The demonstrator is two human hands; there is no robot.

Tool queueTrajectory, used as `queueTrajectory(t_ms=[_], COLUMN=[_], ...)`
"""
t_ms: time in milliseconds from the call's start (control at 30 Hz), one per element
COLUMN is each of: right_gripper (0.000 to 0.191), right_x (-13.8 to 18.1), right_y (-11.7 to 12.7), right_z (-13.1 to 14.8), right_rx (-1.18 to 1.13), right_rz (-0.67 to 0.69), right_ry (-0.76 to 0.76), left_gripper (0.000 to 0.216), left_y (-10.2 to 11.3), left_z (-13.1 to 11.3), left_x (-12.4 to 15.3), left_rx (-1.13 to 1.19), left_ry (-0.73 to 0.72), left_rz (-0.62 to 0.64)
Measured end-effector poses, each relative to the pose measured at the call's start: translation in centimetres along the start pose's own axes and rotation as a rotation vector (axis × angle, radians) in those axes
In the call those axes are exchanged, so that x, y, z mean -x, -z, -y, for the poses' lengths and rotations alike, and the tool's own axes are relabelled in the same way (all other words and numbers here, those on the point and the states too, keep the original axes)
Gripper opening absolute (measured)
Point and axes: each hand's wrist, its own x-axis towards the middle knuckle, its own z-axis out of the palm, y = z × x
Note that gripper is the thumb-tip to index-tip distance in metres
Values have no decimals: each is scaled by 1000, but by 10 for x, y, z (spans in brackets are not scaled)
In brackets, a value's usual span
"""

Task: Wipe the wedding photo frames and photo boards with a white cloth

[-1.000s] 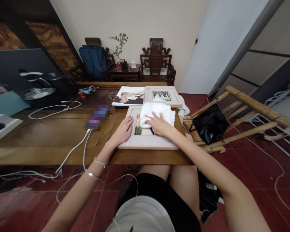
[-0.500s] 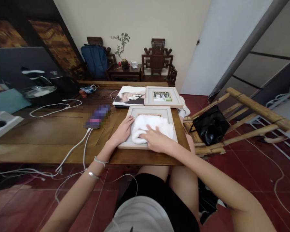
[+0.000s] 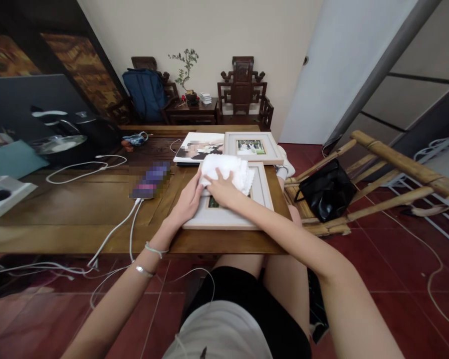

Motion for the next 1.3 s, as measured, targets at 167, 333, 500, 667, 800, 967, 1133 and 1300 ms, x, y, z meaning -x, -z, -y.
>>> queueTrajectory(t_ms=[167, 333, 500, 667, 800, 967, 1133, 1300], right_gripper=[51, 49, 43, 40, 40, 45, 42, 43], right_x=[50, 57, 24, -13, -31, -40, -38, -15], right_y=[15, 11, 0, -3, -2, -2, -11, -19], right_z=[27, 28, 15, -12, -29, -21, -22, -56], right_rx=[-142, -181, -77, 20, 37, -9, 6, 65], right_rz=[89, 44, -43, -107, -230, -186, -135, -118], right_ry=[182, 191, 69, 6, -95, -13, -92, -173], left_gripper=[59, 58, 50, 47, 44, 40, 49, 53], left_y=[1, 1, 0, -1, 0, 2, 3, 0], left_z=[-3, -2, -2, 3, 5, -2, 0, 5], left_x=[3, 3, 2, 2, 2, 1, 2, 3], left_rx=[50, 25, -49, -135, -155, -137, -115, -102], left_ry=[32, 35, 24, 1, -8, -48, -65, -59], left_rz=[-25, -7, 24, 58, 81, 74, 79, 80])
